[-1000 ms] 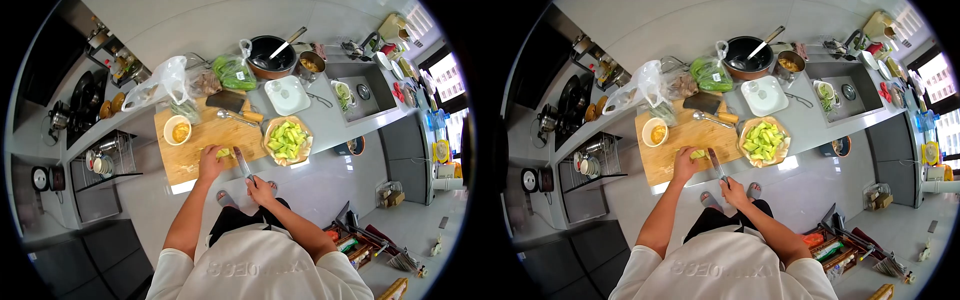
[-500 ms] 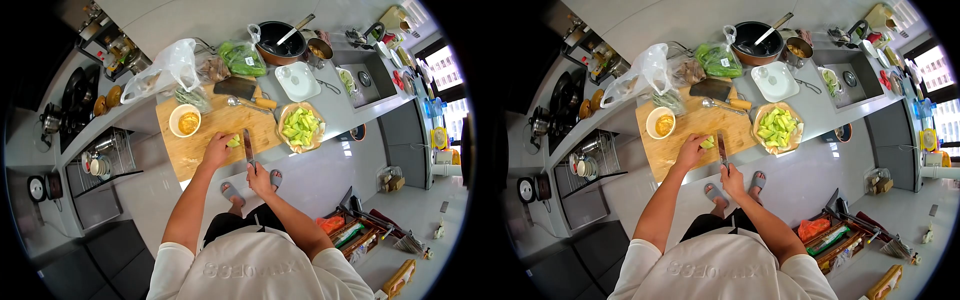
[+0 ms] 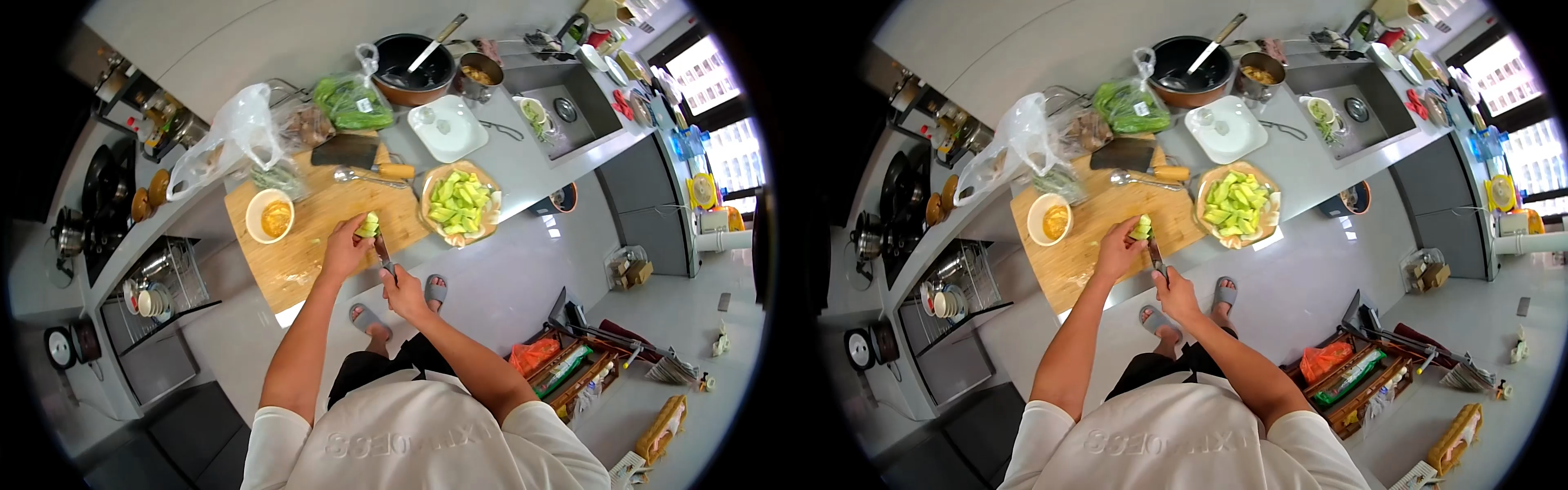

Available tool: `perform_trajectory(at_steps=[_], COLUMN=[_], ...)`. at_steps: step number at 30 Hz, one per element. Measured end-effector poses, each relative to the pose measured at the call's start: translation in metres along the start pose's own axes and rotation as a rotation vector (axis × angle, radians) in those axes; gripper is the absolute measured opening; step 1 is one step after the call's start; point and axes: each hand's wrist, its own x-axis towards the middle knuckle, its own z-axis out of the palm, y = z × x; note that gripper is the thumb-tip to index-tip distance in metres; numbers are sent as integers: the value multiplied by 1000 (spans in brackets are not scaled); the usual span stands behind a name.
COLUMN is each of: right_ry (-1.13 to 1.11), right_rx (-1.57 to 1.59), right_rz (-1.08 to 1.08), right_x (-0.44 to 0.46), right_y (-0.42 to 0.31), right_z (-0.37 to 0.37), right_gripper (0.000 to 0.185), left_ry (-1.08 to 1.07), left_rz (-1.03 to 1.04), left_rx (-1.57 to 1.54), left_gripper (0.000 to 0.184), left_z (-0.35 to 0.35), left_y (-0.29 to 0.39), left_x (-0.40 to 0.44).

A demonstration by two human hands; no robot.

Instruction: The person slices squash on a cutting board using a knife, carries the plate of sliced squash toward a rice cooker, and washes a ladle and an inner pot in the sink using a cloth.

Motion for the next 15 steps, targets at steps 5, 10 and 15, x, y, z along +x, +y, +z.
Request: perform_trajectory(at_steps=[5, 10, 15], right_ry=[126, 202, 257], right_rx=[-87, -271, -299], right_rz=[31, -25, -59], right_x=[-2, 23, 30], right_y=[-10, 2, 13], right_z=[-83, -159, -199], right_gripper=[44, 44, 42], left_ry=[-30, -46, -28], left_rz=[97, 126, 99], left_rx=[-82, -35, 73], left_gripper=[57, 58, 56], left_z=[66, 126, 149], left_y=[53, 85, 94], left_x=[36, 76, 91])
